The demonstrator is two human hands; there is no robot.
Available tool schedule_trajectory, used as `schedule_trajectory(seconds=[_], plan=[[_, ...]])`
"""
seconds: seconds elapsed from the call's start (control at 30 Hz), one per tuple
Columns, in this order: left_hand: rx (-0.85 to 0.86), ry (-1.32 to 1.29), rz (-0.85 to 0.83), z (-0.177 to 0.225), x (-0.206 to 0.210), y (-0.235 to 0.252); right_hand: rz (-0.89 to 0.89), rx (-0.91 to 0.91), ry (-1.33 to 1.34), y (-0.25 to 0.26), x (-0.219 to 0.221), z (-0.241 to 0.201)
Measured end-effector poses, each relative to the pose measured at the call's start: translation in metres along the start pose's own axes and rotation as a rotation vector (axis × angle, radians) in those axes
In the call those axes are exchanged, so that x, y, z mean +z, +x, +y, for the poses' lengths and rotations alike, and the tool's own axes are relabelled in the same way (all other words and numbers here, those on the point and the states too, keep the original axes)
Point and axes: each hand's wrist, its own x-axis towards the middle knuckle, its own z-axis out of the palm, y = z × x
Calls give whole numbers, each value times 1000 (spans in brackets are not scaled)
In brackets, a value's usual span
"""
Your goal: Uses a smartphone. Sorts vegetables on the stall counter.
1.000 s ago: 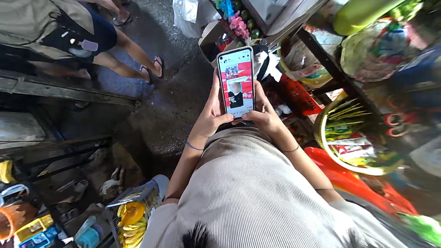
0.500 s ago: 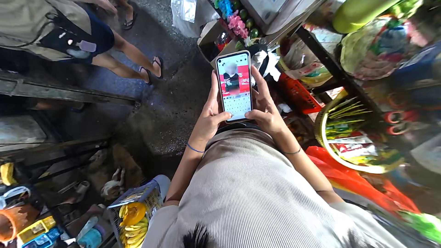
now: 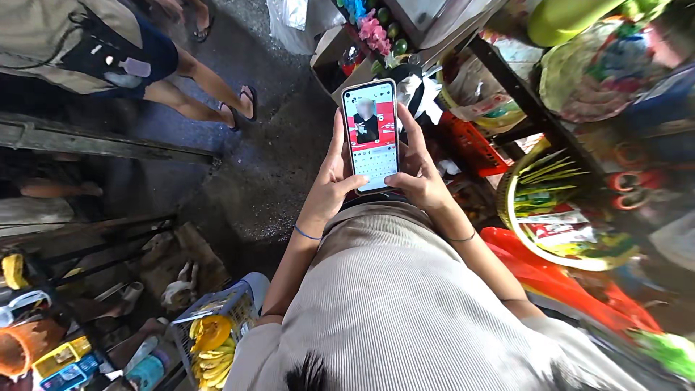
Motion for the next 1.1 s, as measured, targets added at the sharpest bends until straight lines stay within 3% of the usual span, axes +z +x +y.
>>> schedule_trajectory(seconds=[0.27,0.63,0.97,1.1], plan=[[74,-20,-71,-4,-4,12,-41,-60,109,2,-6,1],[8,-20,-36,-2,7,8,-72,-100,112,-5,-14,-2],[64,7,-84,-10,16,12,156,-117,-72,-4,-2,-1],[64,8,-101,-10,15,13,121,-130,-37,-6,-8,1]])
